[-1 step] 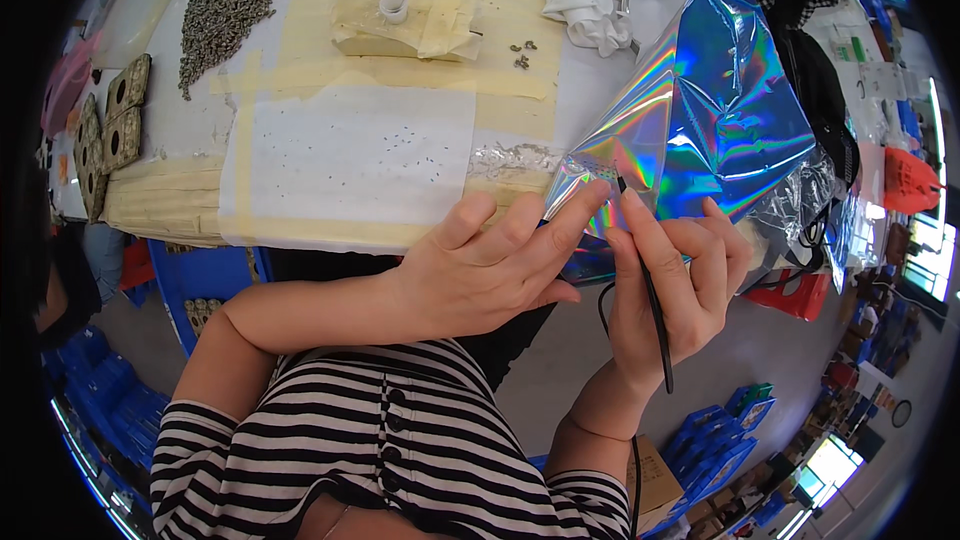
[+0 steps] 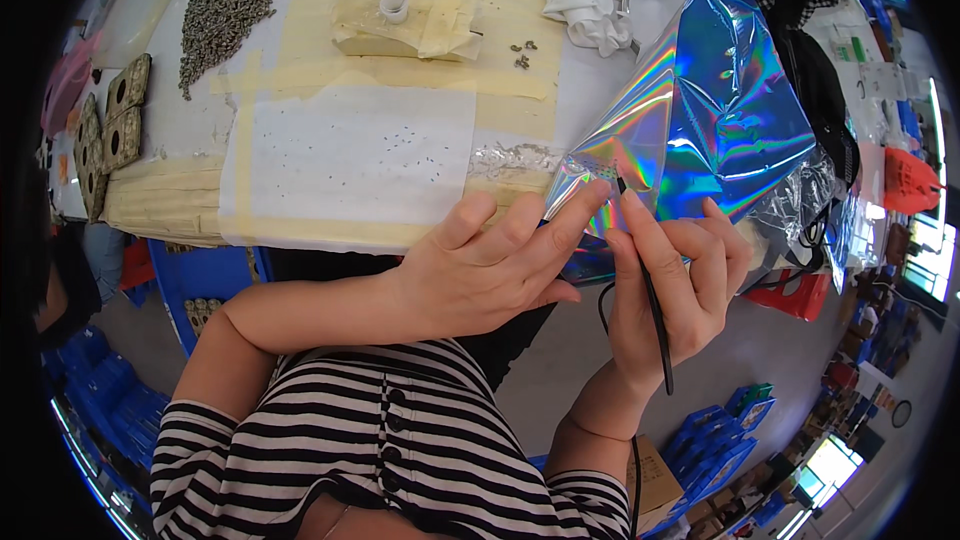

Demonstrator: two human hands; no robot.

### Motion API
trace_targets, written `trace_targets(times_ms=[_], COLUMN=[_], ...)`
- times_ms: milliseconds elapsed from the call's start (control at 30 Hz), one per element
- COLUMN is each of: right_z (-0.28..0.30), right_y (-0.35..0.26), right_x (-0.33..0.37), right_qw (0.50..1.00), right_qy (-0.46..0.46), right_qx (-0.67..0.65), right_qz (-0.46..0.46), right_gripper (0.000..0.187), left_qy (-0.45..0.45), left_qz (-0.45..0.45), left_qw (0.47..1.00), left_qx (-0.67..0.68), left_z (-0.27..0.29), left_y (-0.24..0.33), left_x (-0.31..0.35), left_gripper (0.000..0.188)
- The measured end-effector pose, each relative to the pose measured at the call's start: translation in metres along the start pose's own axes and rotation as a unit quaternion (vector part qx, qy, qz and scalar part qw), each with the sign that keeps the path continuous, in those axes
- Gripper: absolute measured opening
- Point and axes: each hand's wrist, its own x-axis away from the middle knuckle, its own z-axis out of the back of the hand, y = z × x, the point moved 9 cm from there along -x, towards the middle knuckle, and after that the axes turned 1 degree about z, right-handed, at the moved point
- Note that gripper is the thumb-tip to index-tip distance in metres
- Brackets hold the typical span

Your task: The person uses tweezers to pick up small decals from a sheet and apply them to the surface of a toy tank model.

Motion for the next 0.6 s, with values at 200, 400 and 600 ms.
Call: trace_targets(times_ms=[200, 400, 600], right_z=[0.001, -0.015, -0.052], right_y=[-0.005, -0.042, -0.068], right_x=[0.0, -0.019, -0.044], right_qw=[1.0, 0.992, 0.978], right_qy=[0.002, -0.047, -0.126], right_qx=[-0.026, -0.112, -0.148], right_qz=[0.002, 0.037, 0.071], right_gripper=[0.033, 0.033, 0.029], left_qy=[-0.004, 0.024, -0.029], left_qz=[0.002, 0.007, -0.058], left_qw=[1.0, 0.999, 0.994], left_qx=[0.005, 0.034, 0.082], left_z=[-0.003, -0.004, -0.018], left_y=[0.001, 0.003, 0.014], left_x=[0.001, 0.004, 0.013], left_gripper=[0.054, 0.046, 0.038])
